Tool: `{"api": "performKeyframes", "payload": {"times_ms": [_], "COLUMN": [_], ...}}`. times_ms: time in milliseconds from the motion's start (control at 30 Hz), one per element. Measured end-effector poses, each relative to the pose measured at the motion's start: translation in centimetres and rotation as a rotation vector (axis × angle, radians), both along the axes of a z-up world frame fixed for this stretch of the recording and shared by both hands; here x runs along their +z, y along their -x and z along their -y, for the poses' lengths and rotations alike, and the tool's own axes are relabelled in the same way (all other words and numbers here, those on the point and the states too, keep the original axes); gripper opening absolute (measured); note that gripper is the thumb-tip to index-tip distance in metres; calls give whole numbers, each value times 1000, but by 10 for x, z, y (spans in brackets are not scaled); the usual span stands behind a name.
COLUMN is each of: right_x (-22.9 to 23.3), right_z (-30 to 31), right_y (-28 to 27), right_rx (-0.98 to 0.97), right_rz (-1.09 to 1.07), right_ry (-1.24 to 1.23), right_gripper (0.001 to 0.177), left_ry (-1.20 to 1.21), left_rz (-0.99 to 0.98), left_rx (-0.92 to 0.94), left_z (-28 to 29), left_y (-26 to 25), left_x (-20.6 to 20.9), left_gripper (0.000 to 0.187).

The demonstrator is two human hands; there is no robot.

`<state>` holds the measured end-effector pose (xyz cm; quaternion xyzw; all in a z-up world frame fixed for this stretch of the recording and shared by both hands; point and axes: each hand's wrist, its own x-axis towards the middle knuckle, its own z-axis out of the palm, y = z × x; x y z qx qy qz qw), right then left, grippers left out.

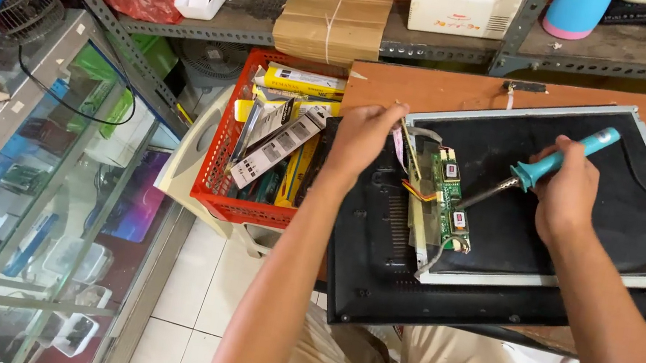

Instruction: Soldering components on a circuit board inside an electronic device casing.

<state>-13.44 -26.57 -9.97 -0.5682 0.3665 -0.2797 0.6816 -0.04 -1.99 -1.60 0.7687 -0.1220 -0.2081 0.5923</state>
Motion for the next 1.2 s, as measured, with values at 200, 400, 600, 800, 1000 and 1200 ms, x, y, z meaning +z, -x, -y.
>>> {"api": "performKeyframes", "payload": {"times_ms": [200, 400, 600, 800, 1000, 1200], "right_x": [31, 71, 75, 65, 82, 76], "right_z": [2, -19, -34, -38, -50, -42], "right_y": [-12, -12, 0, 9, 11, 8], "right_rx": [149, 416, 487, 518, 552, 595], "right_rz": [259, 26, -116, -110, -252, -315], "right_ry": [-336, -37, 106, 183, 164, 140], "right_gripper": [25, 31, 19, 11, 16, 10], "left_ry": [-13, -28, -73, -248, -286, -288], "left_rz": [193, 254, 183, 211, 221, 326], "left_rx": [-62, -69, -36, -75, -72, -68], "left_z": [26, 36, 48, 66, 69, 73], "left_y": [12, 22, 31, 40, 48, 49], "left_x": [-2, 6, 13, 9, 7, -6], "left_gripper": [46, 48, 46, 51, 48, 57]}}
